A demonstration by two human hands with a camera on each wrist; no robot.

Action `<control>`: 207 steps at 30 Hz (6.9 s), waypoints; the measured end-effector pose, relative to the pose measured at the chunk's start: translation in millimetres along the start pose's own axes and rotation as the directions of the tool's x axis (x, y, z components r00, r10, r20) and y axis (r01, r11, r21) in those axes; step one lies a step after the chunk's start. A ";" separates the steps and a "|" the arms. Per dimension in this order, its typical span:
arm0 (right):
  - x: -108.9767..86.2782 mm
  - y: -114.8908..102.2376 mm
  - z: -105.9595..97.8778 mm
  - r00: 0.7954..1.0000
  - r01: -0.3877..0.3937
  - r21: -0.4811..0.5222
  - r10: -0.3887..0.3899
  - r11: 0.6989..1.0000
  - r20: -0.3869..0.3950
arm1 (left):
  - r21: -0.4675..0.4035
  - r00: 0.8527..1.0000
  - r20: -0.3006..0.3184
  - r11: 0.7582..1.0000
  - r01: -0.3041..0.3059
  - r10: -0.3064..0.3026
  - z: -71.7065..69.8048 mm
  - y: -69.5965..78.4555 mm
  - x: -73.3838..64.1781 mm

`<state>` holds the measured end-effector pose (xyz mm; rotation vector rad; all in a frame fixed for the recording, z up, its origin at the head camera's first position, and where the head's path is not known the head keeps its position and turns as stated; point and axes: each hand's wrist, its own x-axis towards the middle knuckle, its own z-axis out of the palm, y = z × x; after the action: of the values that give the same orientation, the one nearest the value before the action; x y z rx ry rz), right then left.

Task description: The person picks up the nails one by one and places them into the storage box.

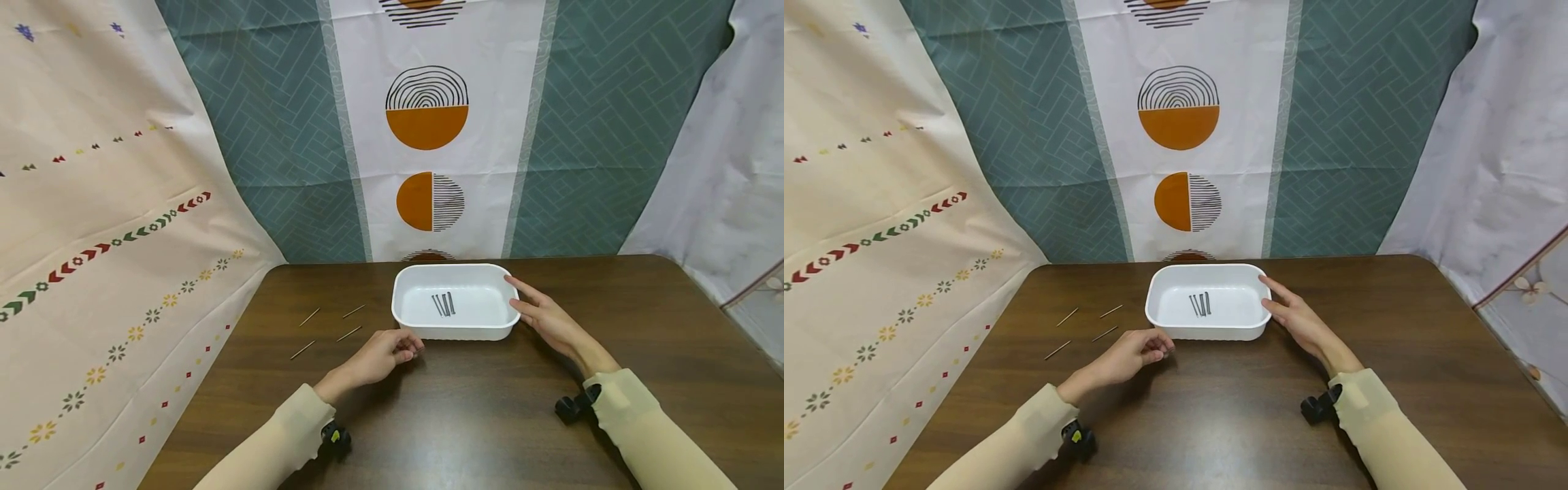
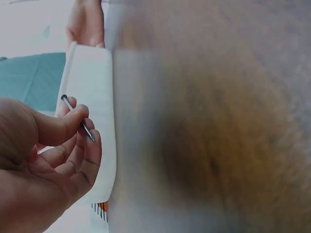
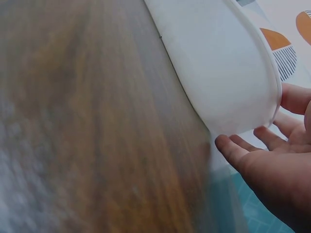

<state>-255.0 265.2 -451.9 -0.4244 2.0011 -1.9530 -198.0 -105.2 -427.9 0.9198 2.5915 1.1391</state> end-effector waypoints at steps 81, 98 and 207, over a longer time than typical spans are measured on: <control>3.9 -2.1 -4.1 1.000 -0.012 0.010 0.012 1.000 0.008 | -0.512 0.876 -0.370 0.855 0.086 -0.310 -37.6 19.4 89.4; 3.3 -0.4 -4.1 1.000 -0.017 0.025 0.016 1.000 0.010 | -0.594 0.870 -0.313 0.793 0.133 -0.380 -28.6 3.9 108.6; 2.1 -0.5 -4.1 1.000 -0.010 0.018 0.010 1.000 0.014 | -0.386 0.872 -0.202 0.854 0.348 -0.446 -23.1 -6.0 138.6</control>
<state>-258.7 268.0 -451.3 -0.4214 1.9725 -1.9551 -320.1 -39.7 -403.4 0.1292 2.4934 1.6059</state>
